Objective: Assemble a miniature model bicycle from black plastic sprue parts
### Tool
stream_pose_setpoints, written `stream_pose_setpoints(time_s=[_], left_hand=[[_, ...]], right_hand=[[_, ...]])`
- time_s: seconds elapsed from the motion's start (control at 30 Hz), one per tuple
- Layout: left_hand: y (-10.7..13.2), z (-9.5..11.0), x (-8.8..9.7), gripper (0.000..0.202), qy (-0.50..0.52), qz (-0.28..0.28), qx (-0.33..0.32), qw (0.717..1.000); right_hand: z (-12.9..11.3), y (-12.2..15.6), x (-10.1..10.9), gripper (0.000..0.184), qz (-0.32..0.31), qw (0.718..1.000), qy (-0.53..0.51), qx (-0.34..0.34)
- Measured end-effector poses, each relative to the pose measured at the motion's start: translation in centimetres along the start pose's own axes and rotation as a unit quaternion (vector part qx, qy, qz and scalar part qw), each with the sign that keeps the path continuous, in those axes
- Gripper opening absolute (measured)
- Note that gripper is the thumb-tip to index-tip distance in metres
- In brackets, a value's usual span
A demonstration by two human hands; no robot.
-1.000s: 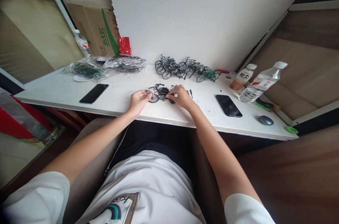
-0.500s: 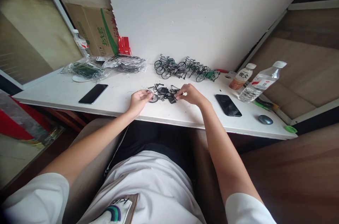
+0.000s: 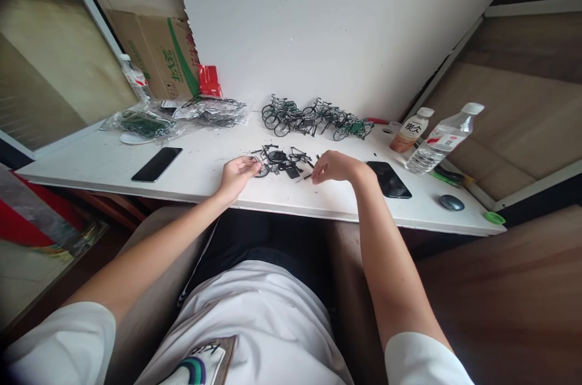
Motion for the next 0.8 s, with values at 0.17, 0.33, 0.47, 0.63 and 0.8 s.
stream_pose_setpoints(time_s=[0.17,0.33,0.47,0.63,0.8], left_hand=[[0.0,0.1,-0.1,0.059,0.011,0.002,0.014,1.000],[0.1,0.2,-0.1,0.059,0.012,0.003,0.020,1.000],[0.1,0.3,-0.1,0.058,0.016,0.000,0.028,0.999],[0.1,0.3,-0.1,0.058,0.011,-0.001,0.031,0.999],[0.2,0.8,-0.4,0.060,0.037,-0.012,0.041,0.998]], right_hand=[[0.3,1.3,0.6,0.038,-0.142,0.988,-0.018,-0.059],[-0.2,0.8,0.0,0.048,-0.171,0.983,-0.024,-0.059],[-0.9,0.9,0.0,0.041,-0.168,0.984,-0.010,-0.062],[-2.0,1.0,-0.1,0.028,-0.165,0.984,0.017,-0.063],[-2.4,0.0,-1.0,0.026,-0.121,0.991,0.032,-0.036]])
Point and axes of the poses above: each hand's wrist, its own y-axis away from the middle knuckle, its own x-axis out of the back of the hand, z = x × y, the point moved 2 cm from there along -y, towards the middle knuckle, and after that the axes turned 14 degrees about y, right-handed, at the moved point
